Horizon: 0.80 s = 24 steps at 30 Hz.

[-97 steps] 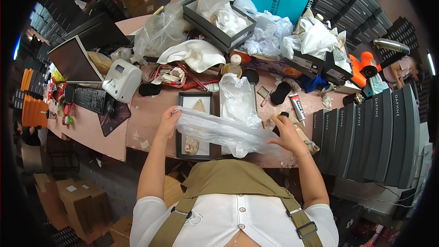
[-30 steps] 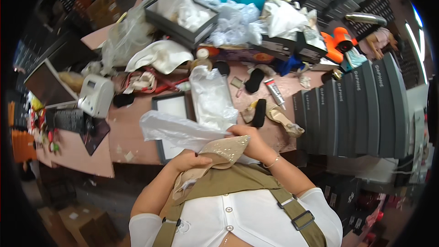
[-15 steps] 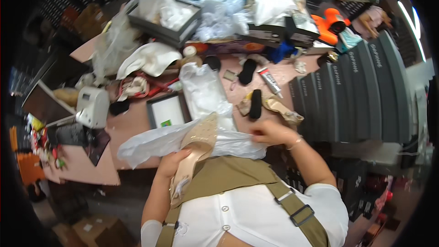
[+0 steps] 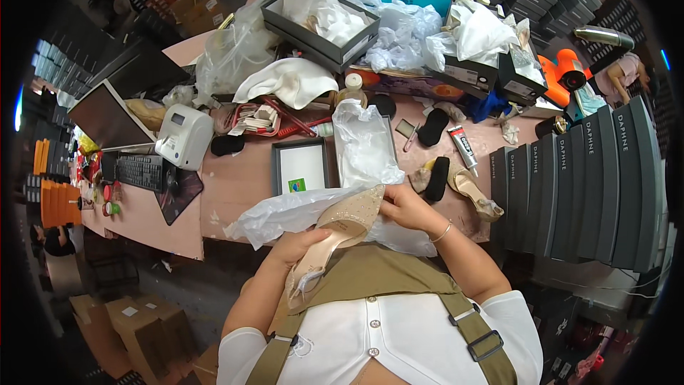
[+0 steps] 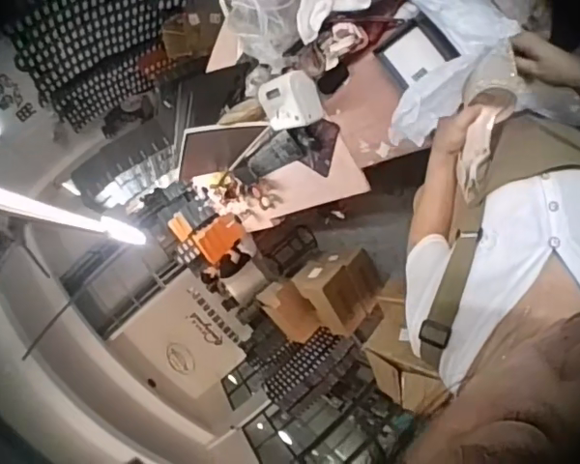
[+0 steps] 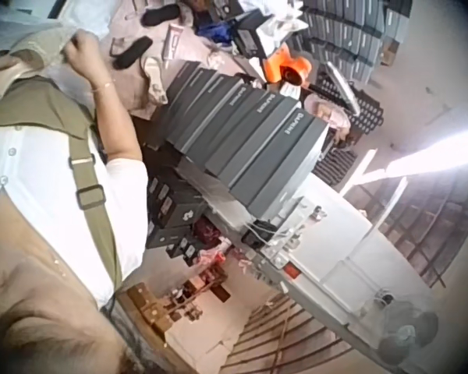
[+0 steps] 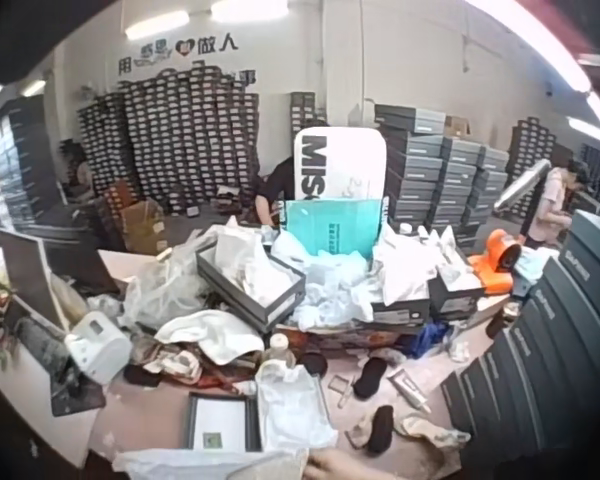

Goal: Cleaning and packaging high-heeled shoes into boxes.

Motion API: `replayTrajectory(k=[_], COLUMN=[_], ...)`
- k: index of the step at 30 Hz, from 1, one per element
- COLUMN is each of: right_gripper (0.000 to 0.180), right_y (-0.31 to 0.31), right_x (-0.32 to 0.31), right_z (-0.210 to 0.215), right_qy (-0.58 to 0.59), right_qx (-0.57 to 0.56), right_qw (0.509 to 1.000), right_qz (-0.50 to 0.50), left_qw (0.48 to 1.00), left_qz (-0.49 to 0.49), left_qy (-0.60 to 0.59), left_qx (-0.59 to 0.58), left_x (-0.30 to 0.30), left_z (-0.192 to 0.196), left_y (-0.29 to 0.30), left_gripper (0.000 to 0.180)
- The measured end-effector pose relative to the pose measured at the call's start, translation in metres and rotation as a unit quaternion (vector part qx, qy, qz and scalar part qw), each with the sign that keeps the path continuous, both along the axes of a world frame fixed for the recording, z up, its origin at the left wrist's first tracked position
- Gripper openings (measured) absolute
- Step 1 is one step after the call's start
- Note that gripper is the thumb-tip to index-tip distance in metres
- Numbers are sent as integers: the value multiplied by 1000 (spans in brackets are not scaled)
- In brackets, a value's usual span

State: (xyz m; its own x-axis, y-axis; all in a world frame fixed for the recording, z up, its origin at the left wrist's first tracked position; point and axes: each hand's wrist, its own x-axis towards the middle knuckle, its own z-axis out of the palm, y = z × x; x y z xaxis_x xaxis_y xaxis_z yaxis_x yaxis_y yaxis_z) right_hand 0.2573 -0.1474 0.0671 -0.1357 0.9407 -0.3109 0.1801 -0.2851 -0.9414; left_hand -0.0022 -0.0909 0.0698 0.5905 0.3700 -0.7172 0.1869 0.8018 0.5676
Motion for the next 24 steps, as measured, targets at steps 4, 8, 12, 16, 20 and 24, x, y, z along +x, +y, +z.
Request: replayTrajectory(k=[4, 8, 12, 16, 20, 24], right_gripper=[22, 18, 16, 16, 14, 33], right_y=[1, -10, -10, -7, -5, 8], right_x=[3, 12, 20, 24, 16, -10], right_z=[19, 12, 11, 20, 30, 72], right_qy=[-45, -97, -104, -104, -234, -366], right_qx=[16, 46, 55, 55, 234, 457], right_qw=[999, 992, 990, 989, 936, 803], right_qz=[-23, -64, -83, -93, -116, 114], left_qw=[999, 996, 980, 973, 978, 958], left_qz=[-3, -82, 29, 63, 50, -52], left_qy=[-21, -16, -186, -215, -203, -137], left_qx=[-49, -4, 62, -57, -24, 247], left_x=[8, 16, 32, 30, 28, 30], left_z=[-5, -19, -6, -12, -5, -7], left_y=[4, 3, 5, 9, 13, 25], left_gripper=[52, 55, 51, 49, 51, 55])
